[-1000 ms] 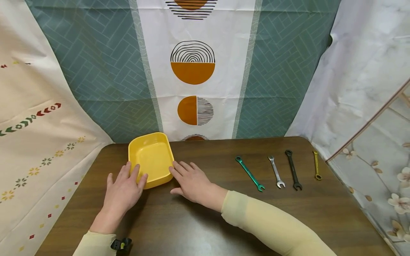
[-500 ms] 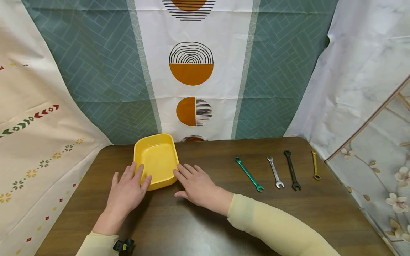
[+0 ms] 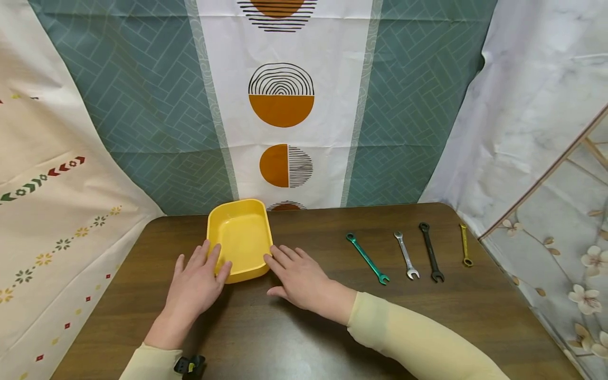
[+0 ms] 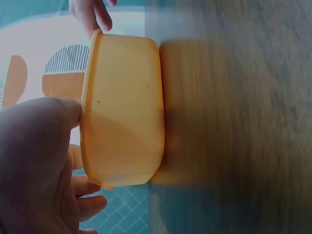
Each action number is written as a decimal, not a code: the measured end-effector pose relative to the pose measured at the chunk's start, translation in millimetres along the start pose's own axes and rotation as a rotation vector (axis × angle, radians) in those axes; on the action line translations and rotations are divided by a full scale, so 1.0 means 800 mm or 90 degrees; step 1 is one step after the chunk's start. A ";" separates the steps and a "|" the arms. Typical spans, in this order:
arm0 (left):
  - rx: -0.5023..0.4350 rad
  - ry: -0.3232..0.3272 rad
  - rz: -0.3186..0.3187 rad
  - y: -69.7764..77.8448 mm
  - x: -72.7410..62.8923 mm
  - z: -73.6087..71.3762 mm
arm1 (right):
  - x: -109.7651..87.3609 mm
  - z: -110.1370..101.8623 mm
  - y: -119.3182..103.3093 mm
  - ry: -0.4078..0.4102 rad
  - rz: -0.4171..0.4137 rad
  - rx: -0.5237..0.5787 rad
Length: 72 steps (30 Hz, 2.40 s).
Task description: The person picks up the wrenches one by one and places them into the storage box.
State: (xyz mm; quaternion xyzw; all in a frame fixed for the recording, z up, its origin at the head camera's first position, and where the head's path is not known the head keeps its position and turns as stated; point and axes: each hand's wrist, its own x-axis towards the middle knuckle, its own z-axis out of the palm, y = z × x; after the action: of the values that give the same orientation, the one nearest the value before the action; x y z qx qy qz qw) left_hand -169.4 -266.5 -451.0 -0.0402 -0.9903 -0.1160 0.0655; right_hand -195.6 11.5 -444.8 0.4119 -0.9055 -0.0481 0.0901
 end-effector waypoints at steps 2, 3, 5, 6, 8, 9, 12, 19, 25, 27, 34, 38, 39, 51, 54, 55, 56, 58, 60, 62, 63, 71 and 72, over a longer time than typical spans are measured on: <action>-0.001 0.002 0.005 0.002 0.000 0.001 | -0.004 -0.001 0.002 0.004 -0.003 0.000; -0.001 0.003 0.006 0.003 0.000 0.001 | -0.006 -0.002 0.003 0.005 -0.004 0.004; 0.000 0.003 0.009 0.005 0.000 0.003 | -0.008 -0.002 0.005 0.009 -0.007 0.010; 0.000 0.003 0.011 0.006 0.000 0.003 | -0.010 -0.002 0.006 0.009 -0.008 0.013; -0.002 0.005 0.014 0.009 0.000 0.004 | -0.013 -0.002 0.009 0.009 -0.010 0.014; -0.001 0.005 0.016 0.011 0.000 0.005 | -0.015 -0.001 0.010 0.008 -0.010 0.013; -0.001 0.012 0.025 0.016 0.000 0.006 | -0.021 0.000 0.014 0.003 -0.010 0.006; -0.004 0.018 0.039 0.027 0.002 0.008 | -0.034 0.001 0.022 0.011 -0.015 0.006; -0.010 0.011 0.043 0.033 0.003 0.009 | -0.044 0.000 0.025 0.006 -0.010 0.013; -0.012 0.011 0.044 0.035 0.003 0.009 | -0.046 0.000 0.025 0.002 -0.006 0.014; -0.013 0.004 0.048 0.040 0.004 0.010 | -0.053 -0.002 0.026 -0.004 0.004 0.010; -0.011 0.004 0.051 0.043 0.004 0.011 | -0.058 -0.002 0.027 -0.003 0.007 0.013; -0.011 0.004 0.052 0.044 0.004 0.010 | -0.059 -0.003 0.027 -0.001 0.007 0.014; -0.015 0.011 0.075 0.057 0.003 0.012 | -0.077 -0.005 0.029 0.025 0.007 0.018; -0.014 0.011 0.081 0.060 0.002 0.012 | -0.081 -0.004 0.031 0.023 0.010 0.025; -0.013 0.011 0.082 0.062 0.001 0.013 | -0.083 -0.004 0.031 0.023 0.010 0.026; -0.011 0.011 0.084 0.063 0.001 0.013 | -0.085 -0.003 0.032 0.023 0.010 0.027; -0.008 0.011 0.086 0.065 0.001 0.014 | -0.088 -0.003 0.033 0.022 0.011 0.030; -0.007 0.011 0.088 0.068 0.000 0.014 | -0.091 -0.003 0.033 0.021 0.013 0.038; -0.006 0.012 0.090 0.069 0.001 0.015 | -0.094 -0.004 0.034 0.021 0.016 0.049; -0.006 0.013 0.091 0.070 0.001 0.015 | -0.095 -0.004 0.034 0.022 0.017 0.055; -0.004 0.018 0.101 0.077 0.000 0.019 | -0.104 -0.006 0.035 0.035 0.020 0.064; -0.003 0.020 0.103 0.077 0.000 0.020 | -0.105 -0.006 0.035 0.036 0.020 0.065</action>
State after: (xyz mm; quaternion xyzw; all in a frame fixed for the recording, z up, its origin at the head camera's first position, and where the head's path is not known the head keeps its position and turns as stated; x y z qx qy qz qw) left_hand -165.3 -202.7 -452.1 -0.1186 -0.9824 -0.1131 0.0898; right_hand -161.1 93.6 -445.8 0.4028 -0.9102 0.0112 0.0956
